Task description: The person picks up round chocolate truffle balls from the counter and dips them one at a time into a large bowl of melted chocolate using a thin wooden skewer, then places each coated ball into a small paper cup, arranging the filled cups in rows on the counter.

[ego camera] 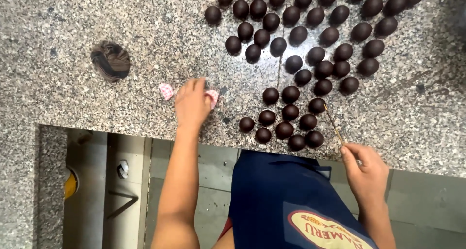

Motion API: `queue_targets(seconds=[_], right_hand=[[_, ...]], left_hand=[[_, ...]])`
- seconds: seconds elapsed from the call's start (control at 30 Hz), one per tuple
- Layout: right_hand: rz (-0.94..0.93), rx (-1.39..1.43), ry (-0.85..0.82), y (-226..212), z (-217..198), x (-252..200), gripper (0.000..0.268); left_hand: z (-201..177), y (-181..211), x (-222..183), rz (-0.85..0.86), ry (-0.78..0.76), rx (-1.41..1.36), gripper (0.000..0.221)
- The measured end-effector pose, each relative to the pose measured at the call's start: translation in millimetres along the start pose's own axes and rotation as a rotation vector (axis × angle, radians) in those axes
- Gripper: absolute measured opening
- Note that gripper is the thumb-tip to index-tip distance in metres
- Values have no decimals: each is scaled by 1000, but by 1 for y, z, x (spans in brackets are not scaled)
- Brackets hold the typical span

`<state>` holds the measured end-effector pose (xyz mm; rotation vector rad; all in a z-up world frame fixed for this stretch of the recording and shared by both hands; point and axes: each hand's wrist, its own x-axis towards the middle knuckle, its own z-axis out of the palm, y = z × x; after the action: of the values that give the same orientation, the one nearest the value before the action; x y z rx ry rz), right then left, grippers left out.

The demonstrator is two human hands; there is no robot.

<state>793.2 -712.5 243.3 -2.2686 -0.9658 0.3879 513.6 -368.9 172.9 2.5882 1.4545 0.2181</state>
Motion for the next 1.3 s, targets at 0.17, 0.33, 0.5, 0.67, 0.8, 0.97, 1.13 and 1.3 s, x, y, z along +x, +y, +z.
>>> queue_targets(seconds=[0.17, 0.33, 0.5, 0.67, 0.8, 0.97, 1.13, 1.3], right_hand=[[5, 6, 16, -4, 5, 1, 13], [-9, -6, 31, -11, 10, -2, 12], [14, -13, 34, -20, 19, -6, 12], [14, -17, 37, -26, 26, -9, 12], [15, 17, 52, -35, 31, -11, 13], [40, -8, 43, -39, 37, -15, 13], [51, 36, 58, -43, 43, -19, 12], [35, 21, 89, -47, 46, -21, 11]], left_hand=[[9, -4, 0, 99, -31, -162, 28], [26, -14, 0, 76, -32, -158, 15], [23, -18, 1, 39, -74, -124, 21], [20, -25, 1, 56, -107, -134, 19], [13, -28, 4, 79, -166, -118, 20], [15, -34, 6, 98, -182, -103, 19], [4, -26, 15, 108, -119, -113, 20], [14, -28, 15, 101, -69, -156, 23]])
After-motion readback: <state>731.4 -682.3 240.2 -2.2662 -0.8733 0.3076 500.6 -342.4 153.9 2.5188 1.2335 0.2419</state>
